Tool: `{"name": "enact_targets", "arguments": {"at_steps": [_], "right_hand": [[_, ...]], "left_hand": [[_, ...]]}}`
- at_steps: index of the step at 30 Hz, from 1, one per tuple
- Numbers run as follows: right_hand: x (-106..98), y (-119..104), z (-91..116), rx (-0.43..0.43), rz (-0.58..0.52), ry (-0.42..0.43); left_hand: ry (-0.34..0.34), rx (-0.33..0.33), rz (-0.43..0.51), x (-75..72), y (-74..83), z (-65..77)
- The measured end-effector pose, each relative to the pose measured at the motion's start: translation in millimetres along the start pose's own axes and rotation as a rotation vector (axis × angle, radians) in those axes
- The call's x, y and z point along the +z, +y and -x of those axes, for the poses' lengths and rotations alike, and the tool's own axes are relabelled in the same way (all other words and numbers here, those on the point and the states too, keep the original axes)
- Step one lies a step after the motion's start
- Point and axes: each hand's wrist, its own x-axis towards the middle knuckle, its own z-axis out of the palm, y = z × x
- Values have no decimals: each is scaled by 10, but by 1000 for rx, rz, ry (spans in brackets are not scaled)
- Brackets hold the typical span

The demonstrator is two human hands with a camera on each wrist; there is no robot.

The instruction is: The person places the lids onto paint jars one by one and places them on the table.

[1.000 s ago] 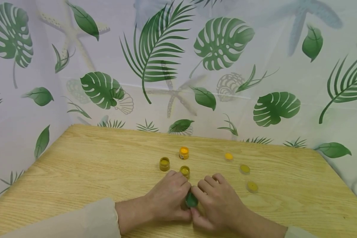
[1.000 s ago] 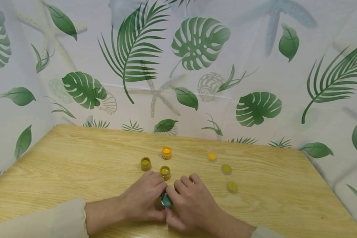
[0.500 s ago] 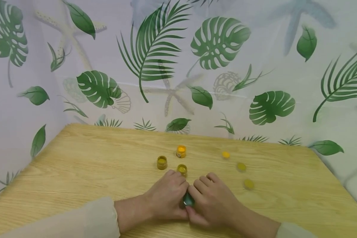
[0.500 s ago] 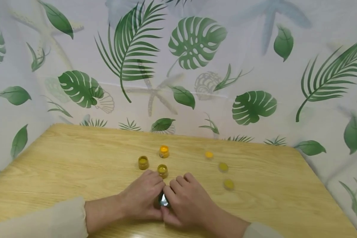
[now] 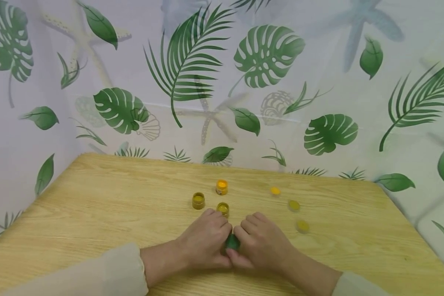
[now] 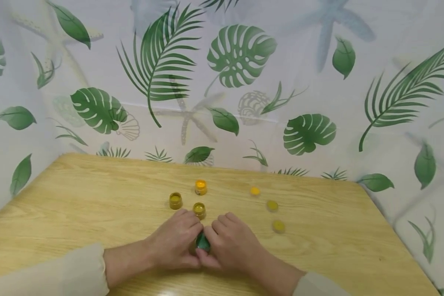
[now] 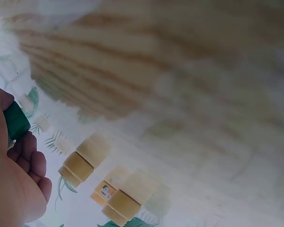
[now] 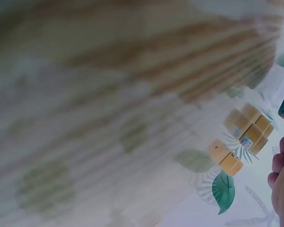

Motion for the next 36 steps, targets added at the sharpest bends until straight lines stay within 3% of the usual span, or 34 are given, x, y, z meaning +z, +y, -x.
{"name": "enact_targets", "arguments": {"at_steps": [6, 14, 23, 29, 36], "right_hand": [[-17, 35, 26, 25, -9, 4], [-30, 71, -2, -19, -100, 4], [-18, 34, 2, -7, -104, 2], [-20, 48, 13, 7, -90, 63], [-61, 83, 52, 48, -79, -36]], "left_hand": [[-3, -19, 35, -24, 12, 12], [30, -25, 33, -48, 27, -9], [36, -4, 24, -18, 26, 3], [58, 34, 34, 10, 18, 13], [44, 22, 49, 28, 32, -3]]}}
